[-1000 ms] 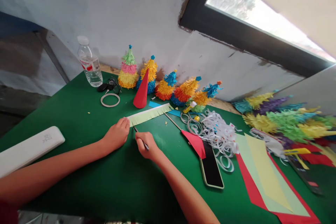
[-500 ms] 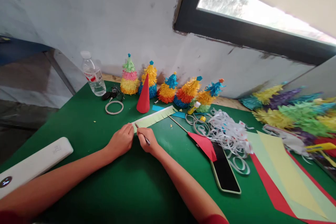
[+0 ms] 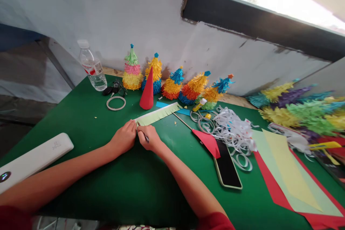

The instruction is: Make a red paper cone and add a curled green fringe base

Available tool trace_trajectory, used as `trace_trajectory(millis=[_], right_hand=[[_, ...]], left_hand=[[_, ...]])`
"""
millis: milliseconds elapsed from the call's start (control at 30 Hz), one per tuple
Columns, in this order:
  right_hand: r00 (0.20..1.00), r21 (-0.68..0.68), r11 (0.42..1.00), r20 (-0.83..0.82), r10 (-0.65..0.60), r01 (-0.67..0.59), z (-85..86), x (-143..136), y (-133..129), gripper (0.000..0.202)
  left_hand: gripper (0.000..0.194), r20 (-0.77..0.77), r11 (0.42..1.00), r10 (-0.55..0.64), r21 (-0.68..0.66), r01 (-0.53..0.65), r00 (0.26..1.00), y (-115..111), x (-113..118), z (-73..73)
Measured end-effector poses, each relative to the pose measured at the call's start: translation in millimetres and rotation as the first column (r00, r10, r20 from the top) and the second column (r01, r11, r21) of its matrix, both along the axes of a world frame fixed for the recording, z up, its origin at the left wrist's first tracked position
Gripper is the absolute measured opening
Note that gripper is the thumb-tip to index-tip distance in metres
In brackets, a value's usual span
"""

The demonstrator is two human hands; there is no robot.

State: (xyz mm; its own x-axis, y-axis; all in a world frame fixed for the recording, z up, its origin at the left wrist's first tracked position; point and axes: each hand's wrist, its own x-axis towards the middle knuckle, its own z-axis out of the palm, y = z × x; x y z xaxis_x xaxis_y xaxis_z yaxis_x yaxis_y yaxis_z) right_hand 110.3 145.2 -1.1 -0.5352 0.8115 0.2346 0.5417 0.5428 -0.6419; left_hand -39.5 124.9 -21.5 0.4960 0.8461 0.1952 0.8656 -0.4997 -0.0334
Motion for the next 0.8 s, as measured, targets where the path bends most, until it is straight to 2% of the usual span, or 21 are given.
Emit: trace_trajectory(millis=[333,500,667,800], right_hand=[[1.000,-0.112,0.993,0.003,-0.022,0.022,5.1,14,-32,0.018],[0.988,-0.204,0.979,-0.148,-0.043,0.012,3.3,24,-39,0.020],[0.910,-0.184,0.980,-0.391,-0.137,0.068,-4.5,19,-23,0.021],[0.921,-0.101,0.991,-0.373,-0.114,0.082,-6.8,2,-2,0.020]], left_hand=[[0.047,0.015,0.999,0.018,-0.032,-0.018,1.000,-2,-2,6.4],[0.046,0.019,0.999,0.014,-0.034,-0.013,1.000,-2,-2,9.2],[0.045,0.025,0.999,0.041,0.003,-0.041,0.999,-4,-1,7.1],[0.045,0.000,0.999,0.030,0.011,-0.030,1.000,-3,-1,5.1]])
